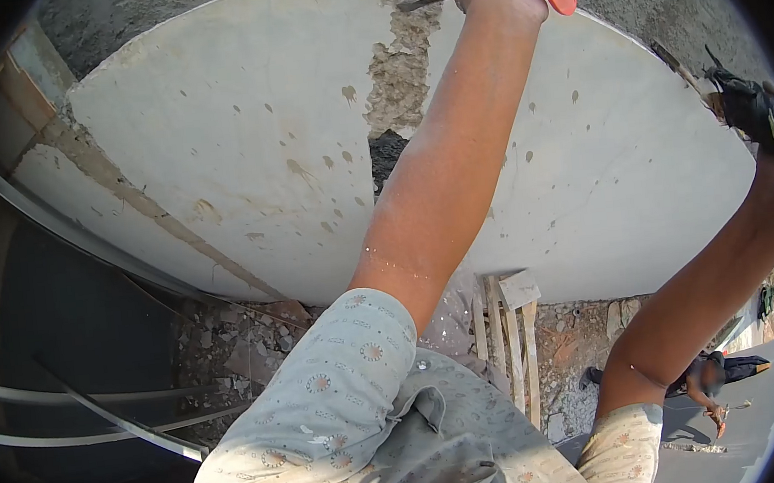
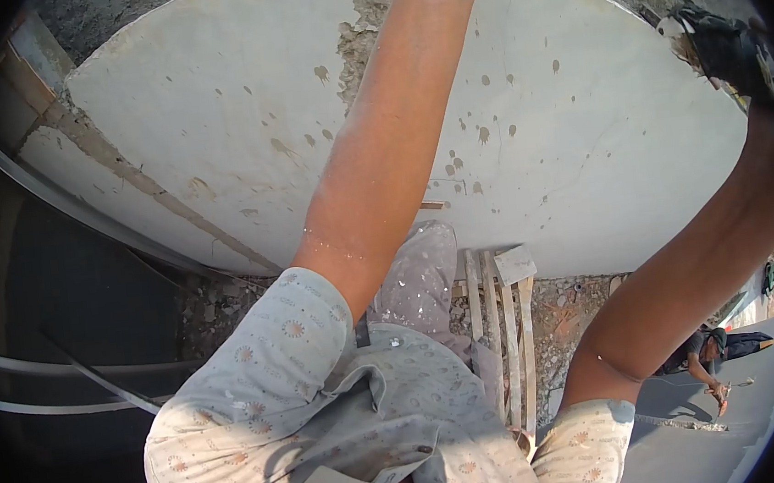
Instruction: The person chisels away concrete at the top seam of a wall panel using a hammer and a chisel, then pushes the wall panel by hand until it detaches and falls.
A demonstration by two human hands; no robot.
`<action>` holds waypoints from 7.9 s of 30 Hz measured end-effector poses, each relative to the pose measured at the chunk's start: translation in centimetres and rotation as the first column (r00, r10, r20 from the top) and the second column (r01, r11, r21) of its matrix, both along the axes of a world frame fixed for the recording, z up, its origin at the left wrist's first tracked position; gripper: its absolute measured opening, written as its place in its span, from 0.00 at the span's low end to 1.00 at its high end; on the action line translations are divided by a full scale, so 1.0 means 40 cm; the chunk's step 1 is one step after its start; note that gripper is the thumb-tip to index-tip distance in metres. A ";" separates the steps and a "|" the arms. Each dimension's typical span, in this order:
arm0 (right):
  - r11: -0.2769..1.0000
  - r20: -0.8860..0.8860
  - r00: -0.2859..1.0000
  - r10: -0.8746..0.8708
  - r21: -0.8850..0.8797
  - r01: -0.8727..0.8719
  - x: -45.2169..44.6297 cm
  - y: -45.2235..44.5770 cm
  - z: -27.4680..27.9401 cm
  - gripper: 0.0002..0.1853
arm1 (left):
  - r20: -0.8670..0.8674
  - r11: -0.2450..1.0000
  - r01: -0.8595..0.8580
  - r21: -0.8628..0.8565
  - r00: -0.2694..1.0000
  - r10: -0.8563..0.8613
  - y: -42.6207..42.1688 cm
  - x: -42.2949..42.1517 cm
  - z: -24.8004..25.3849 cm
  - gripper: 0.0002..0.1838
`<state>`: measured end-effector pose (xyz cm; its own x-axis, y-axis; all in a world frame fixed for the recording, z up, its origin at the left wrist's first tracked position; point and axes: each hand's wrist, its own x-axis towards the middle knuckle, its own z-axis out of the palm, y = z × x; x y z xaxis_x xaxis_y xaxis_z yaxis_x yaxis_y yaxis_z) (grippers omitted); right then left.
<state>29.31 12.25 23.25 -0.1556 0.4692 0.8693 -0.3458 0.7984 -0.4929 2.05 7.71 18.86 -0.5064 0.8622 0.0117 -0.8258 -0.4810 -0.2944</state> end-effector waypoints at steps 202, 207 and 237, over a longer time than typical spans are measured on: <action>0.866 0.391 0.915 0.098 -0.486 0.115 -0.103 -0.285 -0.339 0.14 | -0.601 0.400 -0.613 0.681 -0.780 -0.172 -0.138 -0.109 -0.256 0.08; 0.868 0.166 0.980 0.112 -0.496 -0.016 -0.013 -0.316 -0.364 0.12 | -0.541 0.474 -0.545 0.692 -0.826 -0.159 -0.164 -0.089 -0.299 0.08; 0.994 0.105 0.994 -0.012 0.111 0.000 -0.009 -0.347 -0.101 0.10 | -0.664 0.293 -0.621 0.727 -0.744 0.070 -0.102 -0.190 -0.259 0.08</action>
<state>28.94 -1.64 19.21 -0.2466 0.3723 0.8947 -0.2916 0.8520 -0.4349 -5.55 3.61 8.50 -0.1556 0.2281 0.9611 0.8412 -0.4795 0.2500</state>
